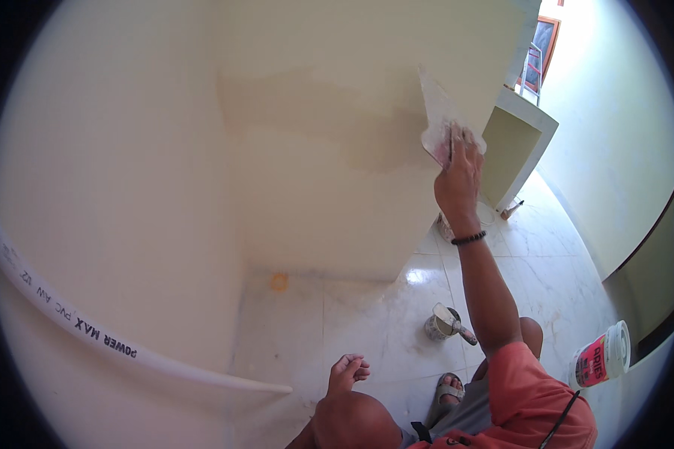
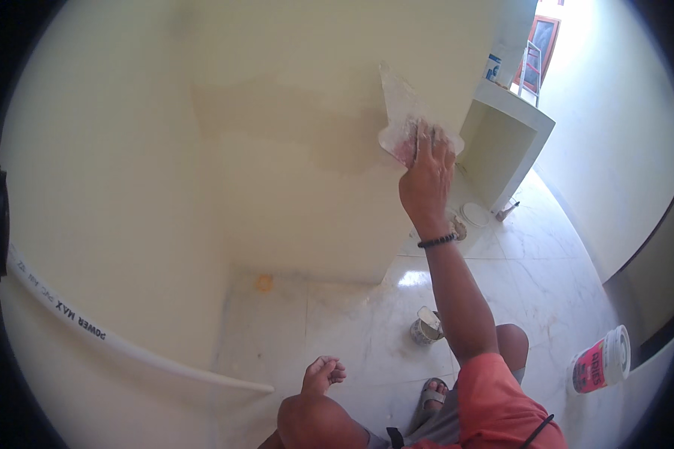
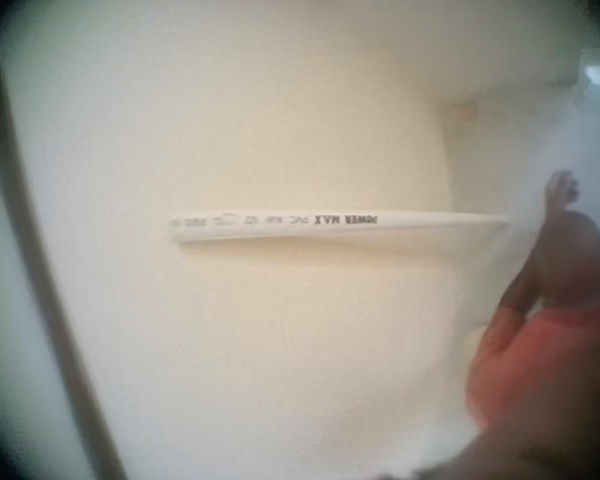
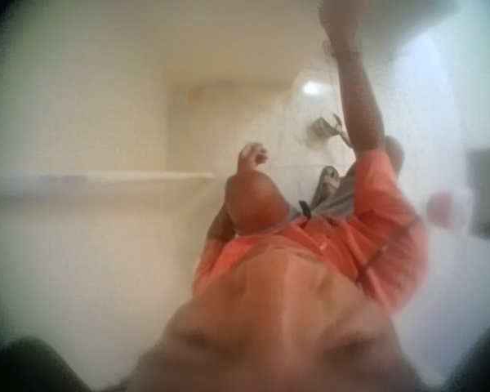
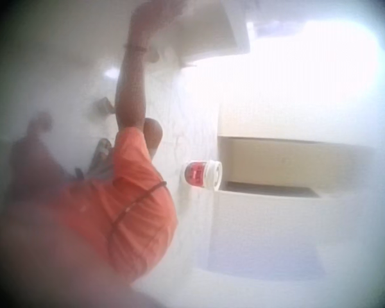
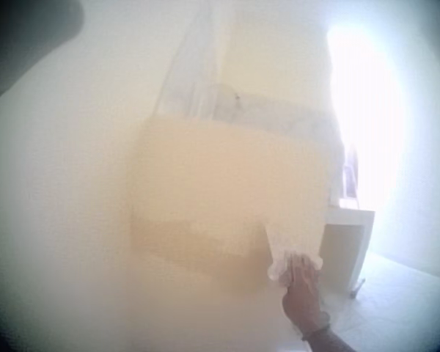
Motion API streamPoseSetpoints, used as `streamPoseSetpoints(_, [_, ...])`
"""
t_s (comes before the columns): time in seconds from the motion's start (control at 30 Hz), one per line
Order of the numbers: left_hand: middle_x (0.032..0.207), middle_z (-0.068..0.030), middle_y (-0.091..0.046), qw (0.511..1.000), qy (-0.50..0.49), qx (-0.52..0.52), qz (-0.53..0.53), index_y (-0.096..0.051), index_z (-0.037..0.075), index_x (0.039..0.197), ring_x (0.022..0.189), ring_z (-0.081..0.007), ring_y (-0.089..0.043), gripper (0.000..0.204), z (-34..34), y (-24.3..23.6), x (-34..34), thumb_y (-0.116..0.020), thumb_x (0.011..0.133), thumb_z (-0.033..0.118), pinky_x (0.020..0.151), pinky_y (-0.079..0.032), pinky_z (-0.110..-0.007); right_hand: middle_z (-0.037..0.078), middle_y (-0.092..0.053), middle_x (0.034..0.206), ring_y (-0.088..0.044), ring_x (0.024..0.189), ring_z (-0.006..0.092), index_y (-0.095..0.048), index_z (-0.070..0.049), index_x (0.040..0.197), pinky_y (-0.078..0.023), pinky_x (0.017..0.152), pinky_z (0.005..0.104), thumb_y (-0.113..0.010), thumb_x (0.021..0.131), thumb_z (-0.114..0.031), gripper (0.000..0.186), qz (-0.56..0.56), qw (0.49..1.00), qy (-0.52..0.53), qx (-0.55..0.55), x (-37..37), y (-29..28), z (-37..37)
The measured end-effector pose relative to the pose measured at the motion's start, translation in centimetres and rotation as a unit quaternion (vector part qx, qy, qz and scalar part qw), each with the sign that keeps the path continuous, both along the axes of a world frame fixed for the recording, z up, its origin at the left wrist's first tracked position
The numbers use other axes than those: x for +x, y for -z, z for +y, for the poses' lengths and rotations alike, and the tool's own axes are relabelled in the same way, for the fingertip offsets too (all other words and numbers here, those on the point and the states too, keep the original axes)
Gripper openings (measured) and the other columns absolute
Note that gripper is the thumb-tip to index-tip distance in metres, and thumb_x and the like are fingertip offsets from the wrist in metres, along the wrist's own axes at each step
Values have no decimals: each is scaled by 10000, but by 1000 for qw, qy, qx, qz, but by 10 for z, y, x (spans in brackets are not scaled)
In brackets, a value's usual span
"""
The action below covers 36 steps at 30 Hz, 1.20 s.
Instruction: The person applies plaster to a wall using a trowel and a smaller putty knife. They scoop plaster from a container on the floor, spread it onto the trowel, and smooth it onto the wall surface. The person moves around the room to cover different sections of the wall.
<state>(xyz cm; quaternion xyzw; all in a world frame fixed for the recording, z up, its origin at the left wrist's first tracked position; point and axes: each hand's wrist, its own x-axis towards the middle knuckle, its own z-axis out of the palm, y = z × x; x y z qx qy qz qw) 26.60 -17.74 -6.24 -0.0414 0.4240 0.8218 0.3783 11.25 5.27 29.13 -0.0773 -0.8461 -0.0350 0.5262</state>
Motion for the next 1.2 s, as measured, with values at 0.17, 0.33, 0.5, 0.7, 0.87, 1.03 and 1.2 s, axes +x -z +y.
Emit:
streamPoseSetpoints(0.17, [899,-106,-632,1000,1,11,10,-540,26,1068,755,-173,-633,198,11,-6,-3,-513,937,173,681,-521,-295,227,-398,1332,-355,1234,419,-410,-68,1347,-271,1027,527,-528,818,-55,541,-65,997,17,41,-31,73,-26])
streamPoseSetpoints(0.33, [913,-99,-631,1000,-3,3,-1,-548,18,1086,757,-145,-621,226,4,-12,-2,-533,933,185,690,-513,-269,210,-387,1336,-314,1268,405,-447,-66,1324,-255,1038,516,-524,771,-1,563,-256,965,-50,6,4,82,-52])
streamPoseSetpoints(0.5, [909,-93,-634,1000,-5,3,-6,-550,23,1077,745,-141,-621,218,-1,-2,0,-537,931,185,680,-513,-264,224,-361,1356,-301,1273,427,-413,-48,1344,-241,1045,538,-522,770,-1,586,-84,992,-77,58,-16,23,-75])
streamPoseSetpoints(0.7, [910,-92,-634,1000,14,14,3,-550,23,1073,748,-142,-622,222,14,-10,-1,-540,931,194,684,-514,-263,266,-300,1391,-271,1266,500,-321,-51,1406,-227,1021,620,-499,810,-50,621,-74,992,-32,100,-66,94,-75])
streamPoseSetpoints(0.87, [913,-89,-633,1000,-14,12,2,-555,25,1072,738,-136,-618,222,1,-12,1,-537,932,197,679,-512,-261,244,-339,1379,-303,1271,451,-355,-50,1383,-245,1027,584,-519,828,-66,579,-266,961,-68,20,-22,101,-93])
streamPoseSetpoints(1.03, [908,-86,-632,1000,-16,-2,-12,-556,24,1071,732,-131,-616,220,-12,-4,5,-535,932,193,672,-508,-254,240,-345,1381,-317,1281,405,-339,-63,1391,-268,1046,499,-482,867,-66,543,-88,996,-25,23,-14,-1,-88])
streamPoseSetpoints(1.2, [898,-83,-635,1000,-1,-4,-9,-563,31,1063,734,-127,-616,211,-1,-16,1,-537,931,192,670,-506,-253,269,-346,1360,-329,1228,485,-362,-33,1372,-260,1006,597,-571,821,-124,596,-41,995,20,89,-57,25,-63])
